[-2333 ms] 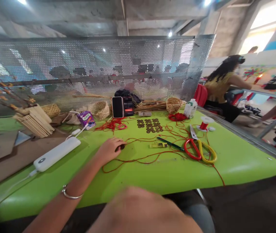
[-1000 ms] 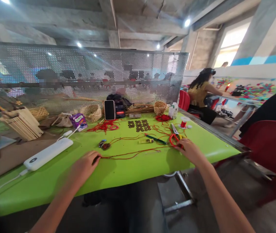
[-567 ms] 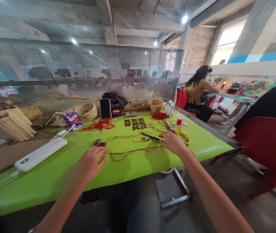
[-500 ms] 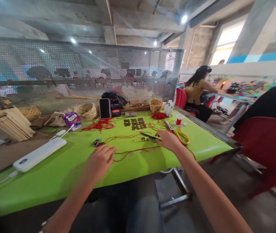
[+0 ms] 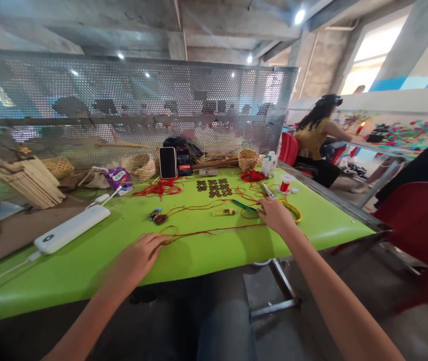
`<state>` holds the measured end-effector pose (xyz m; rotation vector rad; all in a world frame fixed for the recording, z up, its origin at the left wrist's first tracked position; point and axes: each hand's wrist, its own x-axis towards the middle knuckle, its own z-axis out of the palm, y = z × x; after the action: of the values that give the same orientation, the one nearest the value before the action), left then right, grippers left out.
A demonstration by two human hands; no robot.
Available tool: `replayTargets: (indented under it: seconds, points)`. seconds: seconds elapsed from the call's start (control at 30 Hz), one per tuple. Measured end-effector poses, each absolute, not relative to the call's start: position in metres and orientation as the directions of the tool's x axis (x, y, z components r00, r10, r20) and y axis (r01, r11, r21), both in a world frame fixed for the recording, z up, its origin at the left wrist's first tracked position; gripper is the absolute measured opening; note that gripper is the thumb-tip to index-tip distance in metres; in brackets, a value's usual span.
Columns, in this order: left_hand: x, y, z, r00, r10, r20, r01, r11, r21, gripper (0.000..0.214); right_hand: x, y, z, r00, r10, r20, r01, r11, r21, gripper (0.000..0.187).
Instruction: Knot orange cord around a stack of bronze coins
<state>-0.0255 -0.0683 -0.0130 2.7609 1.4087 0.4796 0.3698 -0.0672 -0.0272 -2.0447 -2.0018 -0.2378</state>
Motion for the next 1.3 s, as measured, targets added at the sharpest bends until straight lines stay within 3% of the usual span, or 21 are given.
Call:
replayTargets:
  seconds: [0.13, 0.33, 0.53, 0.6, 0.77, 0.97, 1.13, 1.3]
  points:
    - [-0.058, -0.067, -0.012, 0.501, 0.812, 0.3, 0.814, -0.56, 0.155, 0.029, 0.393, -0.086, -0.033, 0.078, 0.936, 0.344, 0.994, -0.048, -0.094, 0.023]
    - [-0.076, -0.056, -0.01, 0.488, 0.807, 0.333, 0.814, -0.558, 0.159, 0.025, 0.376, -0.103, -0.031, 0.029, 0.904, 0.428, 0.991, 0.031, -0.133, 0.023]
    - [-0.073, -0.057, -0.003, 0.505, 0.809, 0.3, 0.786, -0.575, 0.227, 0.025, 0.274, -0.113, -0.021, -0.273, 0.892, 0.361, 0.922, 0.349, -0.165, 0.02]
    - [-0.072, -0.061, -0.002, 0.509, 0.806, 0.301, 0.765, -0.584, 0.272, 0.024, 0.241, -0.111, -0.022, -0.306, 0.891, 0.335, 0.906, 0.38, -0.184, 0.019]
    - [-0.081, -0.061, -0.009, 0.392, 0.856, 0.339, 0.654, -0.518, 0.552, 0.022, 0.208, -0.096, -0.024, -0.278, 0.919, 0.28, 0.916, 0.341, -0.21, 0.015]
    - [-0.101, -0.04, -0.019, -0.05, 0.942, 0.333, 0.361, -0.293, 0.885, 0.026, 0.233, -0.103, -0.024, -0.235, 0.933, 0.274, 0.931, 0.297, -0.213, 0.017]
    - [-0.102, -0.03, -0.017, -0.074, 0.959, 0.275, 0.225, -0.252, 0.941, 0.011, 0.265, -0.114, -0.032, -0.175, 0.931, 0.32, 0.934, 0.259, -0.244, 0.017]
    - [-0.094, -0.031, -0.012, -0.017, 0.942, 0.334, 0.411, -0.298, 0.861, 0.019, 0.296, -0.117, -0.04, -0.125, 0.922, 0.367, 0.937, 0.232, -0.262, 0.018]
